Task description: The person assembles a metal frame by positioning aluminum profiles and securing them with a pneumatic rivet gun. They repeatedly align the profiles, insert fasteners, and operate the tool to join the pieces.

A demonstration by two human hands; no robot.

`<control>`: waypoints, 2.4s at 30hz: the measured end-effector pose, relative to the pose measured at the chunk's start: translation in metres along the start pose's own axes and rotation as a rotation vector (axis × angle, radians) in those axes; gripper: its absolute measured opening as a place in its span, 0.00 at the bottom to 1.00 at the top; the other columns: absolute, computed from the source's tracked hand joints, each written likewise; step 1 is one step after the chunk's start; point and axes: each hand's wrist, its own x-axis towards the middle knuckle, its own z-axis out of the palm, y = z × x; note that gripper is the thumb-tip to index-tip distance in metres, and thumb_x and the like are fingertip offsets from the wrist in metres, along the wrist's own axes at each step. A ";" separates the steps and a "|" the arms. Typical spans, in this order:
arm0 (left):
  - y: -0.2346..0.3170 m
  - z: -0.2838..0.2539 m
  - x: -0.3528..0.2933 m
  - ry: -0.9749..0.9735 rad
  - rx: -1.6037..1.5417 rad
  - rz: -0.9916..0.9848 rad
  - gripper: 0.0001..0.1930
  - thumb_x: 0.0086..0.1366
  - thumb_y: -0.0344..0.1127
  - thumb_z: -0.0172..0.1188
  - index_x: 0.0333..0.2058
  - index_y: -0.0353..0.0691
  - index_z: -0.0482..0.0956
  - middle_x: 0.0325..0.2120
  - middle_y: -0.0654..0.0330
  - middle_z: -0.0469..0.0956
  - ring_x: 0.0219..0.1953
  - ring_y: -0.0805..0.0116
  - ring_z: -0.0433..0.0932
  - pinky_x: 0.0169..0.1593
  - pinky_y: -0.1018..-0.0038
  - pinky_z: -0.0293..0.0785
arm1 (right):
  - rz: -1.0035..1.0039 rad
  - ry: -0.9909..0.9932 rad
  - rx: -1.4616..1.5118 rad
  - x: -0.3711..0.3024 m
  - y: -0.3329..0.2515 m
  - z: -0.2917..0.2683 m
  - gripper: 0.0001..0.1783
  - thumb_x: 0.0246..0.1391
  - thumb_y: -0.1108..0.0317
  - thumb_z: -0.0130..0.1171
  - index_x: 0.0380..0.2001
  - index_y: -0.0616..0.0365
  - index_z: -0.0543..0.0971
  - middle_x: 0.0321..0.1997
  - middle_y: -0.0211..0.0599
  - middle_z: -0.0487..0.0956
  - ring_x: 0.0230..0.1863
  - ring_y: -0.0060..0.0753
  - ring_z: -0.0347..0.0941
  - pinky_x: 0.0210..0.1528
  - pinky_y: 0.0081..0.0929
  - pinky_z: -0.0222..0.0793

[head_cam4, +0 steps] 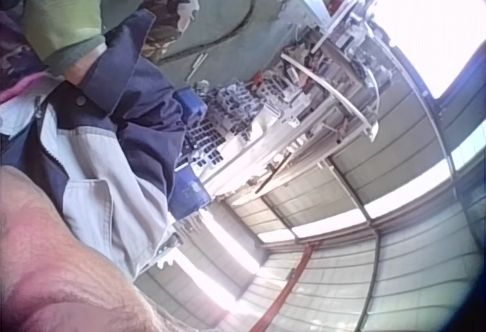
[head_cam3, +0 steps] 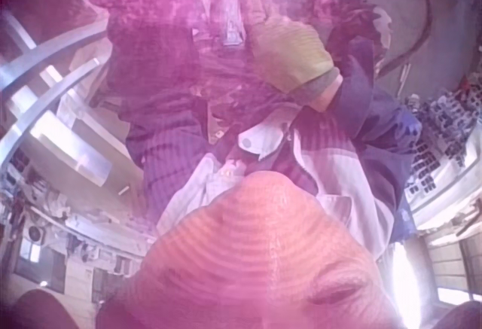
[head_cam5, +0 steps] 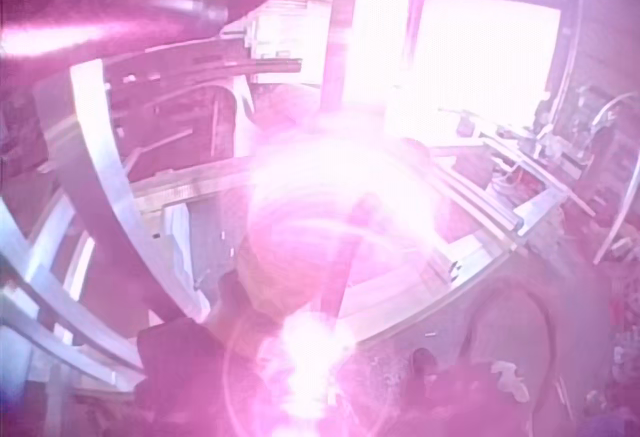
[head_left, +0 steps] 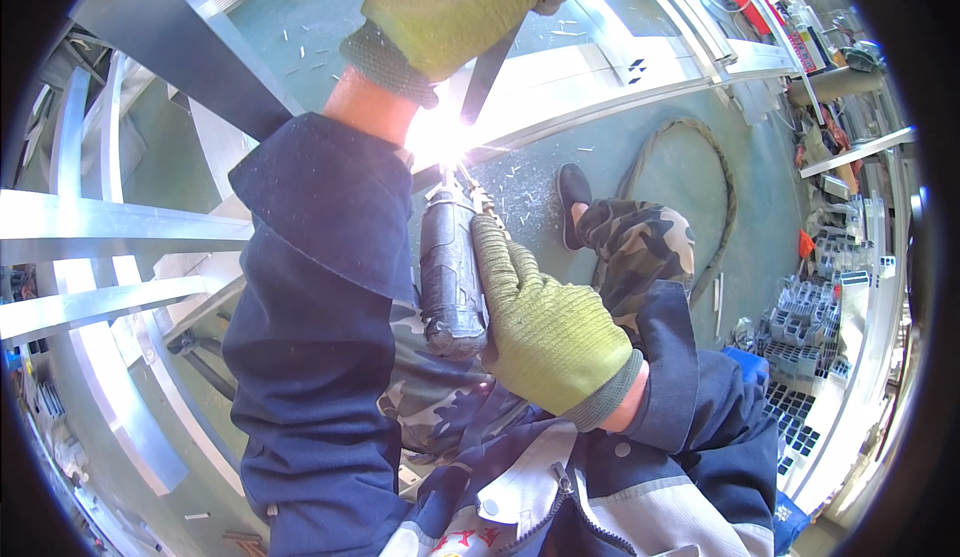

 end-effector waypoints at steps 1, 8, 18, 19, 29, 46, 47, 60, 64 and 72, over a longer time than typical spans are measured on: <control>-0.001 0.000 0.000 0.001 -0.002 0.002 0.18 0.68 0.48 0.72 0.24 0.45 0.82 0.16 0.71 0.72 0.19 0.81 0.66 0.26 0.78 0.60 | 0.005 -0.001 -0.002 -0.001 0.000 0.000 0.55 0.51 0.61 0.69 0.76 0.68 0.51 0.60 0.67 0.76 0.40 0.64 0.85 0.40 0.53 0.82; -0.001 0.001 0.001 0.007 -0.003 0.012 0.18 0.68 0.48 0.72 0.24 0.45 0.81 0.16 0.70 0.72 0.19 0.80 0.67 0.26 0.77 0.60 | -0.008 0.026 0.063 -0.014 0.010 -0.011 0.56 0.48 0.63 0.68 0.76 0.68 0.53 0.61 0.67 0.76 0.43 0.63 0.84 0.44 0.51 0.81; 0.007 0.002 -0.009 0.139 0.118 0.000 0.15 0.68 0.48 0.71 0.31 0.42 0.83 0.21 0.68 0.74 0.22 0.79 0.70 0.29 0.77 0.65 | 0.086 0.114 0.207 -0.041 0.082 -0.004 0.49 0.56 0.61 0.63 0.76 0.65 0.54 0.52 0.69 0.80 0.45 0.68 0.82 0.49 0.53 0.79; 0.015 0.006 -0.013 0.157 0.103 -0.057 0.16 0.68 0.48 0.71 0.33 0.41 0.83 0.22 0.67 0.75 0.24 0.78 0.71 0.29 0.76 0.66 | 0.079 0.141 0.235 -0.038 0.096 0.004 0.48 0.57 0.61 0.63 0.76 0.65 0.55 0.50 0.69 0.81 0.45 0.68 0.82 0.49 0.53 0.79; 0.020 0.009 -0.057 0.350 0.901 0.223 0.19 0.73 0.39 0.64 0.55 0.31 0.79 0.43 0.57 0.83 0.41 0.67 0.83 0.48 0.69 0.79 | 0.220 -0.035 0.424 0.036 0.209 0.092 0.38 0.63 0.53 0.59 0.68 0.67 0.64 0.42 0.69 0.83 0.46 0.72 0.80 0.51 0.55 0.74; -0.216 0.085 0.131 0.246 0.816 -0.685 0.40 0.62 0.67 0.65 0.57 0.32 0.81 0.47 0.46 0.86 0.49 0.55 0.85 0.57 0.64 0.77 | 0.228 -0.324 0.602 0.079 0.271 0.094 0.30 0.61 0.55 0.60 0.62 0.59 0.71 0.48 0.66 0.83 0.50 0.74 0.78 0.54 0.57 0.72; -0.224 0.086 0.141 0.211 0.869 -0.744 0.40 0.62 0.67 0.65 0.55 0.32 0.83 0.47 0.45 0.86 0.51 0.53 0.85 0.58 0.63 0.76 | 0.233 -0.337 0.589 0.081 0.275 0.093 0.30 0.61 0.55 0.59 0.61 0.60 0.71 0.48 0.66 0.83 0.50 0.74 0.78 0.54 0.57 0.72; -0.193 0.048 0.129 0.173 0.677 -0.839 0.20 0.70 0.52 0.66 0.43 0.38 0.87 0.30 0.64 0.81 0.26 0.75 0.76 0.32 0.78 0.76 | 0.153 -0.347 0.521 0.083 0.311 0.079 0.33 0.63 0.53 0.54 0.62 0.68 0.69 0.48 0.69 0.83 0.51 0.72 0.80 0.56 0.56 0.73; -0.180 0.029 0.093 0.169 0.376 -0.612 0.20 0.71 0.53 0.67 0.46 0.40 0.86 0.33 0.63 0.83 0.33 0.74 0.81 0.40 0.76 0.80 | 0.137 -0.303 0.522 0.078 0.316 0.084 0.31 0.63 0.53 0.53 0.61 0.67 0.71 0.49 0.70 0.82 0.53 0.72 0.79 0.59 0.55 0.72; -0.146 0.070 0.009 0.276 0.470 -0.549 0.29 0.64 0.54 0.75 0.53 0.38 0.82 0.37 0.64 0.83 0.38 0.74 0.80 0.43 0.77 0.77 | 0.181 -0.327 0.597 0.078 0.321 0.076 0.30 0.62 0.54 0.55 0.57 0.69 0.73 0.45 0.67 0.84 0.49 0.67 0.82 0.55 0.50 0.75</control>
